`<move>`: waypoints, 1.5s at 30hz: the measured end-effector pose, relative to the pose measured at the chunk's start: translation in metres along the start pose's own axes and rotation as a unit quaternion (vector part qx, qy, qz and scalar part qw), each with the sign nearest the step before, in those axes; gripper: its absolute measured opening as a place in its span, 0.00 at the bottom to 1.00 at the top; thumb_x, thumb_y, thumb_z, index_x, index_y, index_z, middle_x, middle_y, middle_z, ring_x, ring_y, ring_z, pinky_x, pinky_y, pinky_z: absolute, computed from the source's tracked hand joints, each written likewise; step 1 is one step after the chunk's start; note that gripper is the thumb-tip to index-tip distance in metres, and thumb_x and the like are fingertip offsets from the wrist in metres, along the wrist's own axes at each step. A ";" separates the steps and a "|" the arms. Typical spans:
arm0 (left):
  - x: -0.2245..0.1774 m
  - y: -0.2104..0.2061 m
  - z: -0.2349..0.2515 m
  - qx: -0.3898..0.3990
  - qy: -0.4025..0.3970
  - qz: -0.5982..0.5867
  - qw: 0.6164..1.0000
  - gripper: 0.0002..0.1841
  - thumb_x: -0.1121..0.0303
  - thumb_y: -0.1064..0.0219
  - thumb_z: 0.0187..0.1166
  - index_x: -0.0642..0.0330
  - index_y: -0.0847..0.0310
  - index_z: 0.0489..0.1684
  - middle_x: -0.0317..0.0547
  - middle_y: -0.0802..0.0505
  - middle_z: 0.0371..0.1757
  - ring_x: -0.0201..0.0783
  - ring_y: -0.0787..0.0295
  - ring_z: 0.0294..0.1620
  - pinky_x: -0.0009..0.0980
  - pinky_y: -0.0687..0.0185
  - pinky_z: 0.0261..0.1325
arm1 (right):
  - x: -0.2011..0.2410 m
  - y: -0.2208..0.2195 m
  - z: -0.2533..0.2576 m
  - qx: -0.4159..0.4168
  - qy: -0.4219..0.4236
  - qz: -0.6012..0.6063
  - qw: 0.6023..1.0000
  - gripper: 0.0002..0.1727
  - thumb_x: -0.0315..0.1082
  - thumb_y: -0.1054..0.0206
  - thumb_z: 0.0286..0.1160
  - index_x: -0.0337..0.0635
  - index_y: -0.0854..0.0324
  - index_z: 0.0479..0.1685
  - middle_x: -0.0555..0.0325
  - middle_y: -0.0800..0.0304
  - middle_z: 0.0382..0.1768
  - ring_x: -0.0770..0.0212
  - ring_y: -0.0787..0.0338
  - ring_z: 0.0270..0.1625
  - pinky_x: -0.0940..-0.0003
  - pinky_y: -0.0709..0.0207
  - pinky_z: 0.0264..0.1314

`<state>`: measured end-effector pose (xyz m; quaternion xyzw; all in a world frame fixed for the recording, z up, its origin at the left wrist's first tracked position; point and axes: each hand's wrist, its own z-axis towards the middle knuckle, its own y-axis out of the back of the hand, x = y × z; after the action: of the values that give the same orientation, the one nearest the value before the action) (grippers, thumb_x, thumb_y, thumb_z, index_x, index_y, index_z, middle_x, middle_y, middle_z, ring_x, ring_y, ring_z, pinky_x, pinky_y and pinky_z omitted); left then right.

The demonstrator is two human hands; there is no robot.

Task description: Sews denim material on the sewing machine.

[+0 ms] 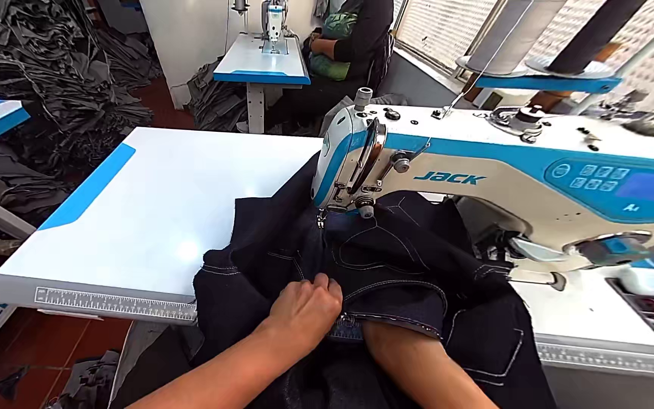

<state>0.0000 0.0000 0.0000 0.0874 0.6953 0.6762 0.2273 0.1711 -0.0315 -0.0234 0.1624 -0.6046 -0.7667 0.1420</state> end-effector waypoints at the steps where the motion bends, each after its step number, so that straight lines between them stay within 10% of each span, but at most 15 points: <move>1: 0.001 -0.002 0.000 -0.004 -0.004 -0.002 1.000 0.17 0.79 0.37 0.77 0.68 0.14 0.63 0.61 0.09 0.55 0.55 0.06 0.41 0.47 0.10 0.39 | -0.003 0.017 -0.008 -0.001 0.074 0.029 0.997 0.07 0.21 0.35 0.69 0.35 0.11 0.31 0.44 0.09 0.27 0.42 0.06 0.29 0.45 0.16 0.24; 5: 0.007 -0.001 -0.001 -0.006 -0.033 -0.023 0.999 0.17 0.80 0.37 0.77 0.64 0.12 0.63 0.59 0.10 0.63 0.56 0.05 0.44 0.49 0.11 0.40 | -0.022 0.061 0.005 -0.117 0.200 0.093 0.968 0.06 0.29 0.34 0.76 0.43 0.13 0.44 0.50 0.09 0.41 0.48 0.08 0.46 0.57 0.16 0.42; 8: 0.018 -0.003 -0.002 -0.079 -0.084 -0.031 0.993 0.10 0.79 0.32 0.72 0.63 0.08 0.48 0.56 0.04 0.50 0.54 0.04 0.38 0.50 0.10 0.34 | -0.040 0.027 0.042 -0.072 0.223 0.082 0.969 0.28 0.24 0.22 0.50 0.42 0.14 0.59 0.49 0.09 0.62 0.45 0.12 0.71 0.50 0.18 0.71; 13: 0.024 0.006 -0.004 -0.036 -0.086 -0.017 0.996 0.12 0.79 0.34 0.76 0.69 0.14 0.55 0.59 0.05 0.54 0.56 0.04 0.44 0.51 0.11 0.40 | -0.034 -0.006 0.054 -0.075 0.174 0.113 0.975 0.13 0.14 0.29 0.52 0.39 0.11 0.34 0.50 0.10 0.23 0.48 0.06 0.27 0.52 0.14 0.26; 19: 0.009 0.019 -0.005 0.123 -0.057 0.120 0.983 0.25 0.83 0.48 0.82 0.74 0.28 0.80 0.63 0.16 0.77 0.60 0.06 0.56 0.46 0.12 0.44 | -0.017 -0.013 0.030 -0.105 0.155 0.044 0.981 0.17 0.19 0.40 0.68 0.37 0.06 0.46 0.49 0.01 0.47 0.53 0.01 0.52 0.63 0.10 0.52; 25: 0.014 0.006 -0.008 0.028 -0.099 0.178 0.979 0.14 0.80 0.41 0.77 0.75 0.13 0.54 0.63 0.06 0.58 0.52 0.03 0.43 0.37 0.14 0.30 | -0.018 -0.009 0.023 -0.080 0.144 0.053 0.985 0.18 0.20 0.41 0.74 0.38 0.07 0.55 0.51 0.02 0.54 0.55 0.03 0.58 0.65 0.12 0.61; 29: 0.019 0.008 -0.007 0.021 -0.088 0.126 0.988 0.12 0.80 0.37 0.75 0.70 0.14 0.53 0.62 0.06 0.59 0.53 0.03 0.40 0.40 0.13 0.29 | -0.019 -0.010 0.022 -0.073 0.134 0.059 0.987 0.18 0.20 0.41 0.76 0.39 0.08 0.56 0.52 0.02 0.55 0.55 0.03 0.59 0.65 0.14 0.63; 31: 0.030 0.033 -0.001 0.156 -0.080 0.002 0.984 0.21 0.75 0.33 0.78 0.72 0.21 0.69 0.67 0.16 0.75 0.62 0.06 0.58 0.53 0.11 0.46 | -0.027 -0.001 0.027 -0.021 0.143 0.126 0.981 0.17 0.21 0.36 0.72 0.38 0.08 0.57 0.49 0.03 0.57 0.51 0.04 0.61 0.60 0.13 0.63; 33: 0.045 0.066 0.015 0.325 -0.065 -0.110 0.937 0.40 0.52 0.29 0.81 0.67 0.38 0.88 0.62 0.29 0.89 0.63 0.25 0.82 0.63 0.29 0.76 | -0.046 0.023 0.041 0.117 0.168 0.284 0.937 0.24 0.34 0.27 0.72 0.33 0.15 0.67 0.39 0.10 0.67 0.41 0.11 0.71 0.46 0.19 0.72; 35: 0.057 0.067 0.025 0.244 -0.063 -0.211 0.944 0.33 0.47 0.38 0.87 0.67 0.24 0.79 0.61 0.12 0.71 0.57 0.16 0.73 0.58 0.27 0.77 | -0.062 0.030 0.063 0.133 0.186 0.396 0.889 0.34 0.58 0.34 0.79 0.39 0.17 0.72 0.48 0.10 0.68 0.54 0.11 0.71 0.54 0.19 0.74; 37: 0.052 0.043 0.039 0.050 -0.005 -0.218 0.975 0.20 0.59 0.47 0.94 0.64 0.17 0.67 0.56 0.08 0.57 0.51 0.12 0.64 0.52 0.20 0.69 | -0.056 0.018 0.083 0.049 0.122 0.387 0.913 0.29 0.55 0.48 0.90 0.43 0.14 0.69 0.55 0.09 0.66 0.61 0.11 0.69 0.60 0.17 0.70; 40: 0.049 0.003 0.045 0.105 0.048 -0.098 0.988 0.35 0.50 0.54 0.95 0.55 0.55 0.98 0.47 0.50 0.98 0.51 0.67 0.99 0.66 0.65 0.92 | -0.036 -0.011 0.093 0.125 0.038 0.236 0.963 0.27 0.39 0.50 0.94 0.32 0.31 0.84 0.40 0.33 0.87 0.43 0.37 0.91 0.48 0.43 0.92; 45: 0.052 0.007 0.035 0.178 0.113 -0.034 0.977 0.43 0.38 0.56 0.91 0.49 0.69 0.99 0.36 0.65 1.00 0.53 0.78 0.99 0.73 0.49 0.83 | -0.028 -0.017 0.083 0.139 0.043 0.103 0.984 0.28 0.31 0.49 0.91 0.30 0.37 0.88 0.40 0.37 0.89 0.44 0.35 0.90 0.51 0.39 0.90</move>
<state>-0.0315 0.0543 -0.0028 0.0262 0.8281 0.5393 0.1507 0.1613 0.0567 -0.0201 0.1501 -0.7121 -0.6491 0.2216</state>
